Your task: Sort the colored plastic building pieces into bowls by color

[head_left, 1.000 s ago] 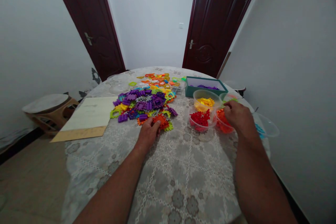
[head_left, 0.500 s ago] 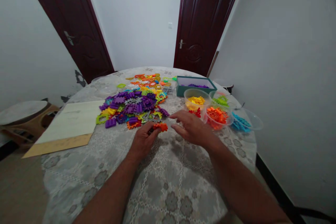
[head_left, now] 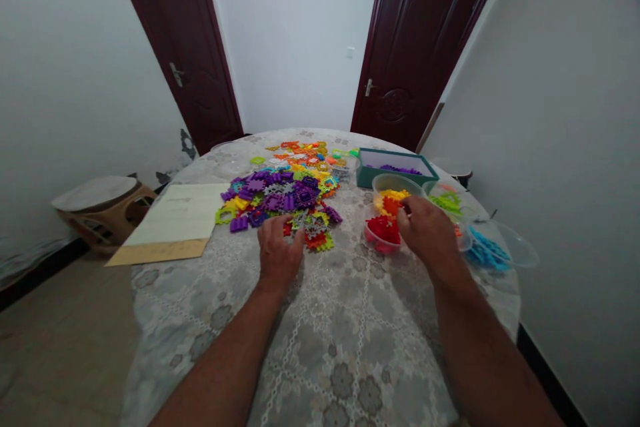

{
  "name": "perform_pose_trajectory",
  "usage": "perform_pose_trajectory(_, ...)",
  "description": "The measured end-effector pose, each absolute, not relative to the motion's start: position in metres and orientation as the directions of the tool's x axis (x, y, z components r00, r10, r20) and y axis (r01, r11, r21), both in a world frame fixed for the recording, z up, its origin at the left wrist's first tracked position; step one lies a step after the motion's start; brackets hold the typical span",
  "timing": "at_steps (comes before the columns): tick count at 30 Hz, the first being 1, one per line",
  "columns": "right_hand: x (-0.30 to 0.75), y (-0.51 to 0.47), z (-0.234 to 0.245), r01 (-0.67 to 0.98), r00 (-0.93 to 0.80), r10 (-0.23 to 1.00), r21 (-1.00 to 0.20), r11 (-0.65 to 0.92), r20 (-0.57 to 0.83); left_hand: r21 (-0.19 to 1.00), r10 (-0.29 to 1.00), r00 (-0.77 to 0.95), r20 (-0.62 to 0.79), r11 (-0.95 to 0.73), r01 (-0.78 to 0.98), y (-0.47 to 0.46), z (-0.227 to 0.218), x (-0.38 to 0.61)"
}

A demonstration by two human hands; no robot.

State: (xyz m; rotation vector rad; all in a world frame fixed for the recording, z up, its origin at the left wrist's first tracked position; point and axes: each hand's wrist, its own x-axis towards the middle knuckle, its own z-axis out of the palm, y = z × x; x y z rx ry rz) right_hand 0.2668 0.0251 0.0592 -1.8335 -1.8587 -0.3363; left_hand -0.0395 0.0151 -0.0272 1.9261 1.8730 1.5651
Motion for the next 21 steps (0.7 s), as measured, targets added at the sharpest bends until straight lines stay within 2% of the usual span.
perform_pose_trajectory(2,0.267,0.027,0.057,0.986,0.062,0.816,-0.162,0.039,0.575,0.599,0.744,-0.262,0.615,-0.225,0.769,0.016,-0.030,-0.040)
perform_pose_trajectory(3,0.262,0.026,0.057,0.981,0.045,0.791,-0.178,0.082,0.610,0.588,0.740,-0.271,0.616,-0.203,0.783,0.016,-0.032,-0.039)
perform_pose_trajectory(6,0.234,0.017,0.053,0.900,-0.073,0.726,-0.269,0.344,0.684,0.543,0.755,-0.250,0.606,-0.163,0.824,0.016,-0.038,-0.037)
perform_pose_trajectory(8,0.206,0.008,0.044,0.796,-0.168,0.711,-0.332,0.507,0.683,0.504,0.780,-0.212,0.588,-0.148,0.851,0.016,-0.043,-0.035)
perform_pose_trajectory(11,0.163,0.002,0.019,0.687,-0.263,0.712,-0.391,0.612,0.651,0.468,0.811,-0.185,0.555,-0.120,0.876,0.014,-0.049,-0.031)
perform_pose_trajectory(16,0.121,0.031,-0.017,0.740,-0.233,0.793,-0.427,0.520,0.562,0.438,0.834,-0.164,0.527,-0.101,0.893,0.009,-0.051,-0.025)
perform_pose_trajectory(21,0.105,0.079,-0.019,0.875,-0.045,0.934,-0.436,0.207,0.354,0.402,0.858,-0.055,0.511,-0.181,0.898,0.006,-0.050,-0.026)
